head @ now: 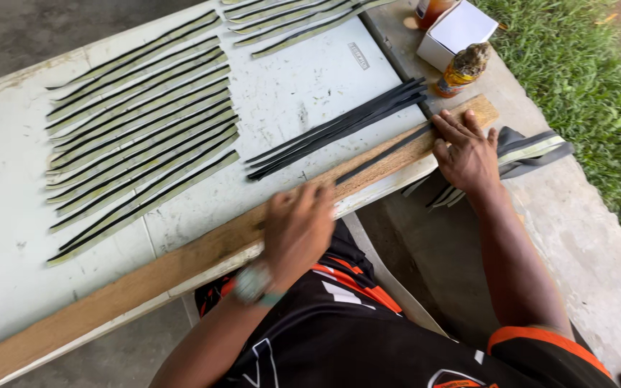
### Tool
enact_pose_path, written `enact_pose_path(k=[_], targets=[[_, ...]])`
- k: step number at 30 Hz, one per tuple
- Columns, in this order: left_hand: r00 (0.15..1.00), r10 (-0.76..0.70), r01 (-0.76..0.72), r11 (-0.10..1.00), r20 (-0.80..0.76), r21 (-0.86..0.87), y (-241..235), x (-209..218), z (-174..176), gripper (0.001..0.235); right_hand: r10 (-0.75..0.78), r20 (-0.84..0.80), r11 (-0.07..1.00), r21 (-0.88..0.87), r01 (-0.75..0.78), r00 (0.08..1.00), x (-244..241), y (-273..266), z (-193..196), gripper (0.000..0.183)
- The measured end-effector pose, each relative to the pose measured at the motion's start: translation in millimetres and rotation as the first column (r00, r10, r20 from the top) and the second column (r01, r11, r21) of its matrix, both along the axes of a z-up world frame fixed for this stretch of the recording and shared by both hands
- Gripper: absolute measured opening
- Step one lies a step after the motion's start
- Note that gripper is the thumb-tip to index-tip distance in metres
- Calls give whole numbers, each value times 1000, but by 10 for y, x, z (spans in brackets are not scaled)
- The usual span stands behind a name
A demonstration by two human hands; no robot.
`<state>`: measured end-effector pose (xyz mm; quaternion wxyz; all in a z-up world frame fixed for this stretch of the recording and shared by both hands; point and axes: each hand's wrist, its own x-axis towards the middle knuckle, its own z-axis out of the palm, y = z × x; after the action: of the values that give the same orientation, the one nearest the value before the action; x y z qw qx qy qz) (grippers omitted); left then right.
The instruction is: The person repeatedly picks up a long green strip and a black strip, places them together on a wooden block, and presses them together with both hands. The person then sets the combined strip aside and repeats the process with new strips from the table.
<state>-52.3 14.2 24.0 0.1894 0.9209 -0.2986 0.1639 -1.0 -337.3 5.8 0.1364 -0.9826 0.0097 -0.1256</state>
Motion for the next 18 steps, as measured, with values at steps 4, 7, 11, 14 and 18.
enact_pose_path(k=[4, 7, 11, 14, 18], targets=[[954, 13, 60, 971, -300, 231, -366, 315, -138, 56, -3, 7, 1000, -7, 4, 1000, 28, 8, 44, 50], [951, 44, 34, 969, -307, 243, -122, 200, -277, 60, 1, 20, 1000, -20, -1, 1000, 31, -16, 25, 48], [903, 161, -46, 958, -398, 282, 408, -106, -329, 60, 5, 39, 1000, -5, -5, 999, 21, -44, -25, 44], [966, 196, -163, 968, -168, 191, 738, -302, -276, 56, 13, 73, 1000, 5, -13, 997, 43, -47, -23, 42], [898, 306, -295, 952, -316, 83, 958, -385, -292, 43, 23, 73, 1000, -9, -23, 997, 107, -94, 28, 31]])
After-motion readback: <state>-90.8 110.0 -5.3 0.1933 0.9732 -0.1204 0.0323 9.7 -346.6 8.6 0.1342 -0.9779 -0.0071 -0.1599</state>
